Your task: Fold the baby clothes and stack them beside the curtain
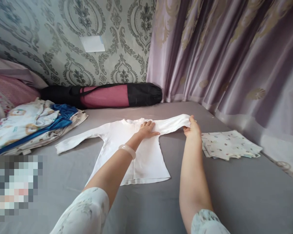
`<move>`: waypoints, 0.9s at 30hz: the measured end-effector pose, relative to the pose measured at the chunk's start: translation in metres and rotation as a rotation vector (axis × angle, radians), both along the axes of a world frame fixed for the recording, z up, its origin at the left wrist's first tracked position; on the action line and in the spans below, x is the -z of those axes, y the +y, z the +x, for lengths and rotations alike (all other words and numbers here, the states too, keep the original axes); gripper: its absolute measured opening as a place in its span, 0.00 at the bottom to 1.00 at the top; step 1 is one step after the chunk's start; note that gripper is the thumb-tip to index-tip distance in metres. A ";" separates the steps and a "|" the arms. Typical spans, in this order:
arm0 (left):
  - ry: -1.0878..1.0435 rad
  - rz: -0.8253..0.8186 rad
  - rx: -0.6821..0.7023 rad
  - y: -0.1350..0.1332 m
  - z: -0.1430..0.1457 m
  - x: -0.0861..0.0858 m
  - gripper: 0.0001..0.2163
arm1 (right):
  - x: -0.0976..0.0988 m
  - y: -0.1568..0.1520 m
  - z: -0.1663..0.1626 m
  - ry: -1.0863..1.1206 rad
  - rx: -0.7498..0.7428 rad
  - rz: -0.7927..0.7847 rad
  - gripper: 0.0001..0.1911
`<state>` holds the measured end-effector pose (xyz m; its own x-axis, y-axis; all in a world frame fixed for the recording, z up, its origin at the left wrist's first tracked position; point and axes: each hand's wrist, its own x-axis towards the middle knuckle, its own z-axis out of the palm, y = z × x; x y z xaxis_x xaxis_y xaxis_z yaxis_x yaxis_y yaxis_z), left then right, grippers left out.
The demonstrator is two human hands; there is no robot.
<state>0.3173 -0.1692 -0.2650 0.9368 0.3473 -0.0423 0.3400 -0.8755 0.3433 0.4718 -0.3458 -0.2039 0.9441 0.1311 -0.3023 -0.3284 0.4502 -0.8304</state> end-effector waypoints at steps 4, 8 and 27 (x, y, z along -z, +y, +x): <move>0.101 -0.018 -0.010 0.006 0.007 -0.010 0.47 | -0.012 0.004 -0.005 -0.172 -0.097 -0.016 0.16; 0.167 -0.008 -0.003 0.010 0.013 -0.023 0.53 | -0.027 0.014 -0.017 -0.249 -0.149 0.004 0.17; 0.039 -0.160 -0.073 0.010 -0.006 -0.033 0.50 | -0.041 0.057 -0.064 -0.062 -0.289 0.100 0.17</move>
<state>0.3117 -0.1596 -0.2318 0.9059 0.4004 -0.1379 0.4164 -0.7831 0.4619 0.4078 -0.2891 -0.1625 0.8797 0.4228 -0.2177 -0.4051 0.4263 -0.8088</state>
